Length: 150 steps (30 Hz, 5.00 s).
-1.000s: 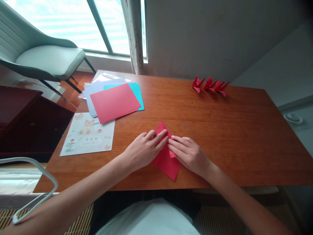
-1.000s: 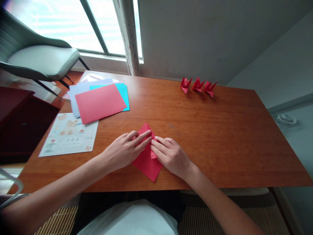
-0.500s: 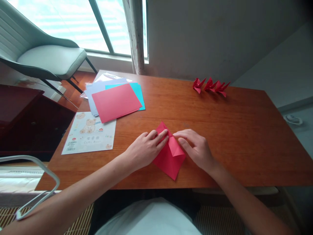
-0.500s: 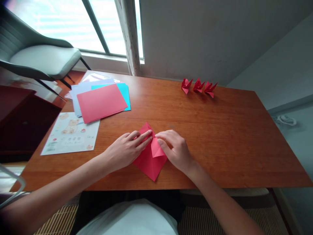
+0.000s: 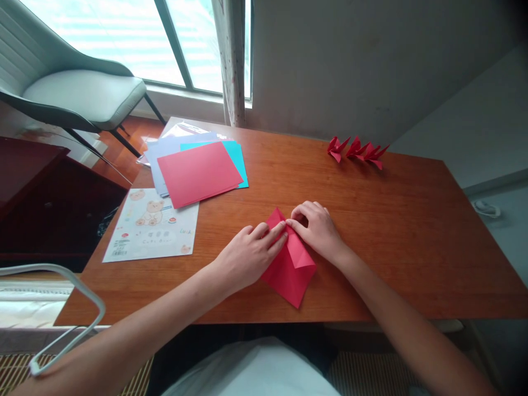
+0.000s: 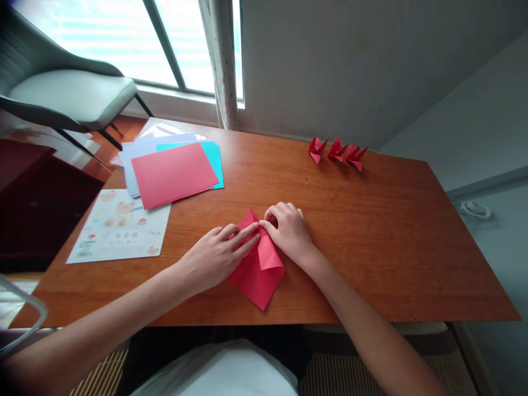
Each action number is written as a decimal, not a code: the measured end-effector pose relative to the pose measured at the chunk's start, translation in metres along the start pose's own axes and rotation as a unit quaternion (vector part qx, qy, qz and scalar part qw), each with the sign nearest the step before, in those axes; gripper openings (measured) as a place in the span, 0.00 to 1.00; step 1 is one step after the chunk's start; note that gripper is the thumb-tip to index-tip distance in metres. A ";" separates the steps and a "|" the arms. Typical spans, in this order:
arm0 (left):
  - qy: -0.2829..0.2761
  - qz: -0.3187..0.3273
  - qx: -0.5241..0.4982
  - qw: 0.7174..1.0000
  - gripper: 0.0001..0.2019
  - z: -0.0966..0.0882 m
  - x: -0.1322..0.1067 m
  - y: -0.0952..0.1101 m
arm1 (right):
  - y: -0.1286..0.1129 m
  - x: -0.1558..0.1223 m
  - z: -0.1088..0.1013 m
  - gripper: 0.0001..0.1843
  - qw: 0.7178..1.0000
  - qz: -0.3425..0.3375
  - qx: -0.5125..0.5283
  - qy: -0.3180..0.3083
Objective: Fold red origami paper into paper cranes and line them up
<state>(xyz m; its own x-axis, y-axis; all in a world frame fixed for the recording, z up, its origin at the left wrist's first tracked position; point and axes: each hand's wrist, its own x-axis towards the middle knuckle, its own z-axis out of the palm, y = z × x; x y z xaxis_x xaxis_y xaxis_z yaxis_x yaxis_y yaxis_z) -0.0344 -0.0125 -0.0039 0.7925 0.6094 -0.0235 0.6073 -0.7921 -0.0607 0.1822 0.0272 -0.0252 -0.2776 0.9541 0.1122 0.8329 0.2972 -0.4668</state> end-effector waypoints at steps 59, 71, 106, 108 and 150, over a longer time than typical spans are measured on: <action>-0.021 -0.004 -0.025 0.999 0.25 0.003 -0.001 0.001 | -0.001 0.050 -0.004 0.13 0.998 -0.004 -0.019 -0.063; -0.005 -0.022 -0.011 1.000 0.26 0.004 -0.002 0.001 | 0.002 0.075 0.003 0.15 0.998 -0.016 0.056 -0.030; 0.075 -0.023 -0.114 0.990 0.22 0.009 -0.008 -0.006 | -0.007 0.077 0.004 0.12 0.988 0.064 0.133 0.041; 0.098 -0.039 -0.144 0.984 0.23 0.007 -0.013 -0.009 | -0.007 0.062 -0.009 0.17 0.976 0.059 0.206 0.041; 0.059 -0.332 -0.057 0.940 0.15 -0.013 0.004 0.021 | -0.032 -0.069 0.010 0.22 0.995 -0.097 -0.015 0.030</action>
<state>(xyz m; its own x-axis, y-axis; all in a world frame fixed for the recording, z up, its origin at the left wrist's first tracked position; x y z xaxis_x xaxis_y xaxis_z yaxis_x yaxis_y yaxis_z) -0.0175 -0.0273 0.0076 0.2327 0.9682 0.0923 0.9669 -0.2404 0.0850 0.1701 -0.0487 -0.0270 -0.4056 0.8794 0.2494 0.7806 0.4752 -0.4060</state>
